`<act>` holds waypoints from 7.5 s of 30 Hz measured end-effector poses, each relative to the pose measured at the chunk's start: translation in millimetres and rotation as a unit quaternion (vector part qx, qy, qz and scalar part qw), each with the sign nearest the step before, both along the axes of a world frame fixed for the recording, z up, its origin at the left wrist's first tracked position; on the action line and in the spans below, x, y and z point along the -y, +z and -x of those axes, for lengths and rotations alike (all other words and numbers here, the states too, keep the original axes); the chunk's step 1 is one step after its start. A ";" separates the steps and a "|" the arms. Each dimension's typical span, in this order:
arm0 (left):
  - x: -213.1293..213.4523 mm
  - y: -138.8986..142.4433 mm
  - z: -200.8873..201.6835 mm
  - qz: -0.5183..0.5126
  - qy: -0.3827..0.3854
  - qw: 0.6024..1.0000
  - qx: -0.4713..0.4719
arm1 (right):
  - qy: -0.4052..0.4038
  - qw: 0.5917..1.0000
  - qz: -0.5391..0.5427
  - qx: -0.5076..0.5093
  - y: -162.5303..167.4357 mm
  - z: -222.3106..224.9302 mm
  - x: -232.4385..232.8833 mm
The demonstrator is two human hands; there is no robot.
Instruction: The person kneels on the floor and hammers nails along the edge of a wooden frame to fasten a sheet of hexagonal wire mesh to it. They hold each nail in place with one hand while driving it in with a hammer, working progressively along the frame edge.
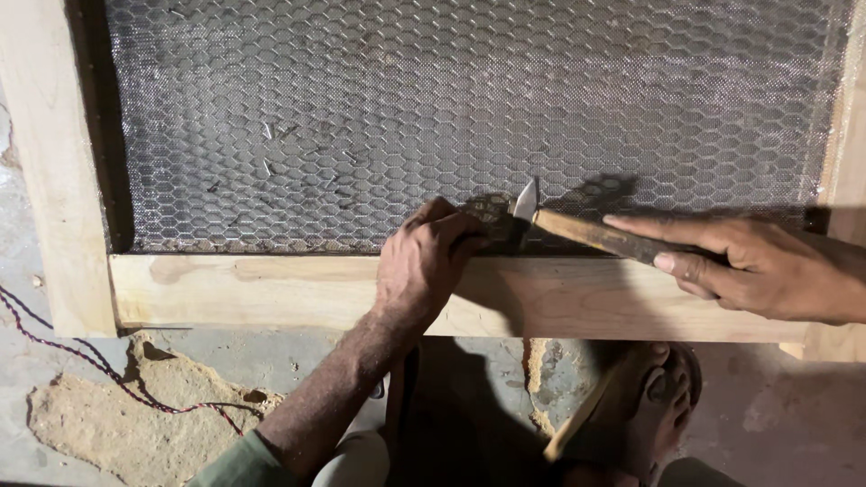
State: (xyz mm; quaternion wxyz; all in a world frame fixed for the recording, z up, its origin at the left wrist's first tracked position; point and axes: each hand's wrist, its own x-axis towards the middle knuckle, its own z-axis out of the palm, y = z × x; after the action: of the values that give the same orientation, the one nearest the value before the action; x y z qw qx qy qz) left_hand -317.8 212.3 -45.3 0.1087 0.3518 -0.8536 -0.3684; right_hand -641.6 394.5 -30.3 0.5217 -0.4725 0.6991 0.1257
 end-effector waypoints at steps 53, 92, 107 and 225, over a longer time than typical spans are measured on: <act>11.5 -20.2 12.4 0.009 -0.008 0.992 0.124 | -0.156 0.975 0.058 0.148 5.2 -14.6 29.7; 19.1 -6.2 7.3 -0.039 -0.088 0.995 -0.007 | -0.122 0.986 -0.017 0.116 5.6 -3.6 13.3; 8.0 -2.0 -0.4 -0.029 -0.062 0.997 -0.031 | -0.125 0.989 -0.048 0.059 13.5 -10.8 18.4; 100.8 8.5 -76.0 0.257 0.025 0.966 0.006 | -0.177 0.983 -0.021 0.055 11.6 -31.8 13.9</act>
State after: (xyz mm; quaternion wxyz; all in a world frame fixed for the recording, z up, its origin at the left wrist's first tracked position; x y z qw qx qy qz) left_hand -241.8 111.5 -36.8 0.1992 0.3359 -0.9112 -0.1314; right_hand -609.8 380.6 -18.7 0.5833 -0.3369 0.7388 0.0199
